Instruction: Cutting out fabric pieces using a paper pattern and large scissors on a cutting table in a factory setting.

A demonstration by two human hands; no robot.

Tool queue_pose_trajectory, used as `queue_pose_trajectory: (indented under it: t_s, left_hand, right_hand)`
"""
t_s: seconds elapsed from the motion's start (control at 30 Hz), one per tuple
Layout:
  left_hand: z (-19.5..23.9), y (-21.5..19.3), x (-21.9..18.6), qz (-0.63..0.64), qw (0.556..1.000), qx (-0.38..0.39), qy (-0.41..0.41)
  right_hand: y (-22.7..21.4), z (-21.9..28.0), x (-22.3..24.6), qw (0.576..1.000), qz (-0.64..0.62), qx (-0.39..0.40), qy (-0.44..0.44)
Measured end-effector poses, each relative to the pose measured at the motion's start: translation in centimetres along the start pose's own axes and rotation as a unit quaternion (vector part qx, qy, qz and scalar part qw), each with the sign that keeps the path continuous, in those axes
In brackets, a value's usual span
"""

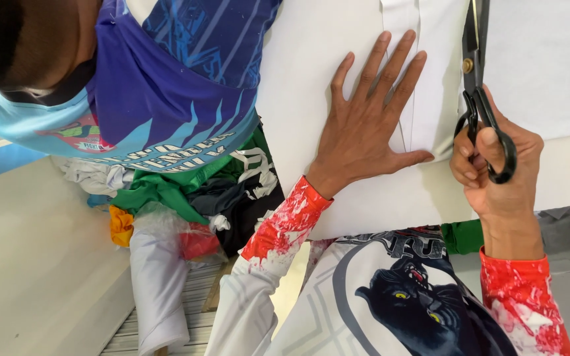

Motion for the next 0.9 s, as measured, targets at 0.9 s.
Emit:
queue_pose_trajectory:
  t_s: [0.9]
  left_hand:
    - [0.1, 0.5, -0.2, -0.019, 1.000, -0.013, -0.014]
  right_hand:
    - [2.4, -3.2, 1.9, 0.998, 0.017, 0.010, -0.054]
Point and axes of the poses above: each hand's wrist, its own z-axis away from the middle knuckle, its own y-axis out of the palm, x = y × z, the point moved 6 cm from there along -z, towards the middle knuckle, and after that the axes turned 10 degrees about -x, right-handed, at the moved point
